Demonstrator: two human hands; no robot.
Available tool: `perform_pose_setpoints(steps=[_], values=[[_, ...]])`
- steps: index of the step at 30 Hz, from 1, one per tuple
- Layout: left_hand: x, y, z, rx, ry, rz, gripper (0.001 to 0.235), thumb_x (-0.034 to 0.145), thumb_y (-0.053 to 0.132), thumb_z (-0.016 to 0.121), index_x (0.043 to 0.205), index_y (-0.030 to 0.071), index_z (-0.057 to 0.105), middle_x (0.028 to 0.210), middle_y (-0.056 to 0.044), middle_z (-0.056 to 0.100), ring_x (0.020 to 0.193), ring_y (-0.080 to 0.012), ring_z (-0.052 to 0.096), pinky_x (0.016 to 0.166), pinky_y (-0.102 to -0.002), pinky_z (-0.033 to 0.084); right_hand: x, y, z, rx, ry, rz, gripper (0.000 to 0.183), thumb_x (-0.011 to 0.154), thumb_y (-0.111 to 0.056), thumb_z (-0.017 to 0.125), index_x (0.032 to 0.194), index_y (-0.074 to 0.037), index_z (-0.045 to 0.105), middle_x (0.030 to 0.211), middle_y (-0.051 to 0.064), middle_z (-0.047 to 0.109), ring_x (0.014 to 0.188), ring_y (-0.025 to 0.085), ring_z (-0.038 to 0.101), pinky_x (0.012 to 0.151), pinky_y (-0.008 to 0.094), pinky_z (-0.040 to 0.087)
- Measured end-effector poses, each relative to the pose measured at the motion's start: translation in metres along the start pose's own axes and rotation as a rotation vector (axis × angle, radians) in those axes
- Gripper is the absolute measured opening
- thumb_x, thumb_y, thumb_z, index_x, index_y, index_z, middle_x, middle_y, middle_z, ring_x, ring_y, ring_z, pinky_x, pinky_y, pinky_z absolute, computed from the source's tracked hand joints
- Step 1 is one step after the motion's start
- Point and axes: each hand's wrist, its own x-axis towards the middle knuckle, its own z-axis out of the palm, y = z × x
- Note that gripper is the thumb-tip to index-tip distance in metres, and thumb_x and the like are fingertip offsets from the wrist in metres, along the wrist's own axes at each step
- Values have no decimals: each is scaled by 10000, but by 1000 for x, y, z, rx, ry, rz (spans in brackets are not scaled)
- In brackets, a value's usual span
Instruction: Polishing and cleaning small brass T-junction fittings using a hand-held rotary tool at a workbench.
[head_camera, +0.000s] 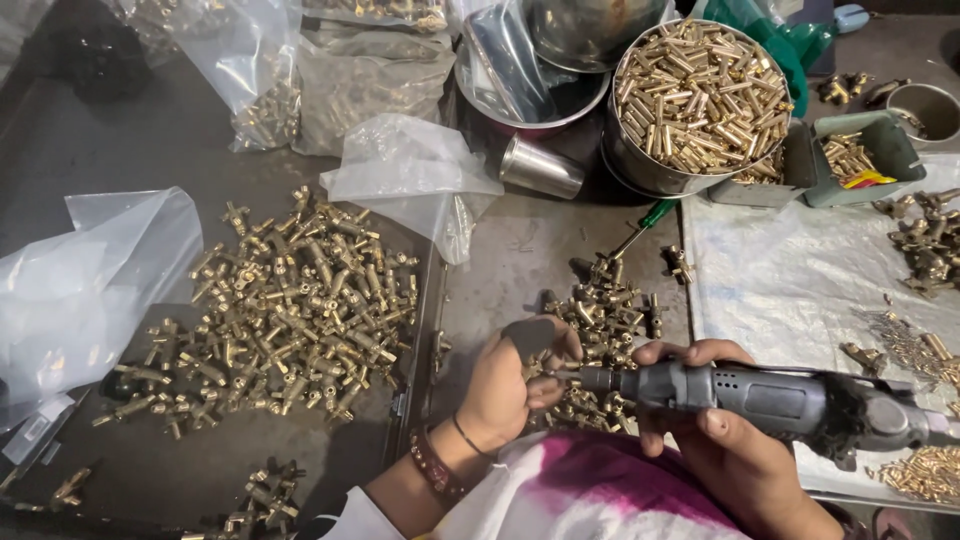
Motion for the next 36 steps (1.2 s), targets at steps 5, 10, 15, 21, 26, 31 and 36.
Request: perform_pose_setpoints(steps=[5,10,15,21,26,31,36], values=[[-12,7,13,114,-82,145,230,1001,152,463,959,-7,623,834,-26,556,484,-24,376,412,-197,279,-4,4,-5,63,39,7,532,888,-194,760,1332,-100,483,1410,272,491,831,347,599,733,443,524],[-23,7,21,259,-29,206,227,965,37,420,990,2,642,792,18,544,517,-11,395,439,-178,287,-10,1,4,-12,14,-12,521,879,-201,769,1309,-101,493,1393,266,494,865,357,603,723,437,527],[-29,-3,19,276,-58,243,261,978,-8,410,1042,16,662,745,44,509,545,-2,383,466,-169,275,-17,0,5,-56,-9,-39,518,882,-212,770,1307,-106,494,1398,254,484,999,337,594,718,436,539],[-38,-1,10,507,11,266,262,1000,35,445,1033,44,705,706,60,539,552,-29,429,477,-202,319,-26,3,4,-31,-49,23,520,886,-156,780,1313,-85,490,1404,280,511,905,357,623,736,458,554],[-52,57,-40,1474,688,299,263,813,97,615,1045,31,720,770,-144,658,659,-280,650,617,-396,521,-27,-7,4,-466,-118,61,523,840,-82,827,1274,-57,536,1387,293,619,853,370,712,743,499,623],[-67,87,-15,1684,666,744,390,699,58,611,1075,41,714,1155,-186,695,1103,-379,643,967,-475,504,-14,-2,21,-1056,-456,-239,478,778,-175,904,1163,-113,627,1294,186,703,1131,317,732,944,404,591],[-11,-11,-45,1863,290,98,344,768,87,658,1109,35,658,1177,-183,652,1078,-377,643,907,-462,526,-16,3,27,-970,-435,-229,457,819,-225,905,1180,-132,641,1291,181,735,1158,317,748,963,405,642]])
